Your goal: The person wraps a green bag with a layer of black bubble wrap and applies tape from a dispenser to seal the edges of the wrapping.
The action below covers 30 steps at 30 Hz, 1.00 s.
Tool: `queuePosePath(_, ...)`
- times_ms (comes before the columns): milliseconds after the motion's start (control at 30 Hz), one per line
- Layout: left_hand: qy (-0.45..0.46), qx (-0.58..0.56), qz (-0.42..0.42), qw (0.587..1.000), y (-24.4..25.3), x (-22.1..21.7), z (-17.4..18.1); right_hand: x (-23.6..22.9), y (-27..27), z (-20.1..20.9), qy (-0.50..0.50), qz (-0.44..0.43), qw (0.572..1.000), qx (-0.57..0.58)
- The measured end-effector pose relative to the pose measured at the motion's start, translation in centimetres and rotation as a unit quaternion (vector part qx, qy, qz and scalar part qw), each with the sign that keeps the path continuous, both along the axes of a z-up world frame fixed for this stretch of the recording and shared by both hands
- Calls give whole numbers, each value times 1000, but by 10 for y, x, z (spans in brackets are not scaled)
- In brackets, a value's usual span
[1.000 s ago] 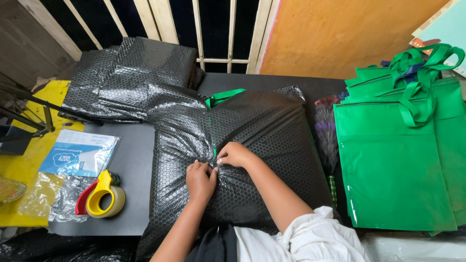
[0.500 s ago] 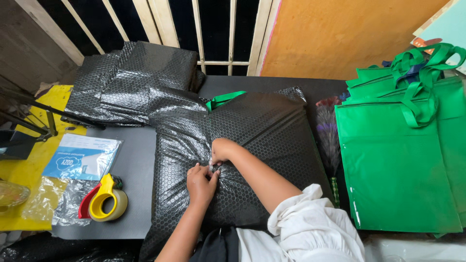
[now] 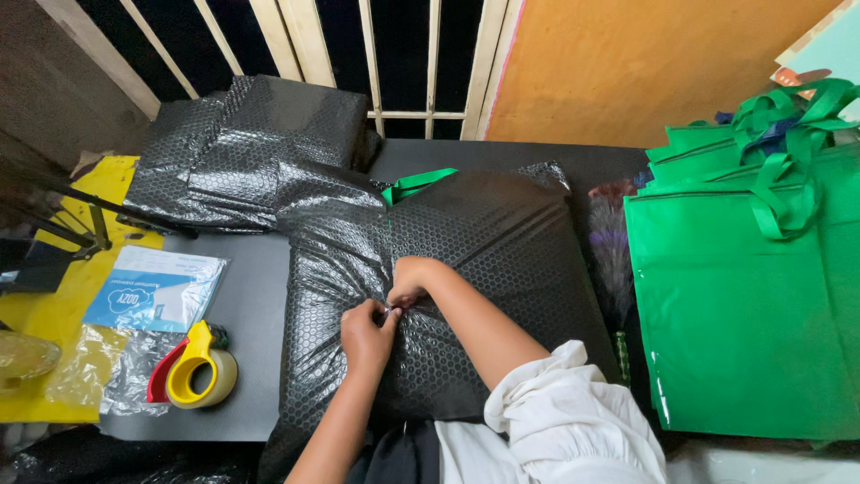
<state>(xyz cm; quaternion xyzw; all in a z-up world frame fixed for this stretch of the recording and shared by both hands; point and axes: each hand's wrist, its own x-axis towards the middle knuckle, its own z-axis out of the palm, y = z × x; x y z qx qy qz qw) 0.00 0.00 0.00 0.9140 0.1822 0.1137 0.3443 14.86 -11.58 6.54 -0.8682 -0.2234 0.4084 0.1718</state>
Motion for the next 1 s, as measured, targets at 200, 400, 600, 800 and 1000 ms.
queuePosePath(200,-72,32,-34,996,-2,1,-14,12,-6,-9,73,-4,997,23)
queuePosePath(400,-103,82,-72,989,2,4,-33,24,-9,-63,168,-72,981,70)
queuePosePath(600,-48,106,-78,990,6,9,-42,23,-12,-50,184,-90,976,77)
queuePosePath(800,15,117,-98,988,9,8,-11,17,-9,-47,160,-94,979,87)
queuePosePath(1000,76,52,-111,989,18,7,15,4,-10,-16,139,-96,983,76)
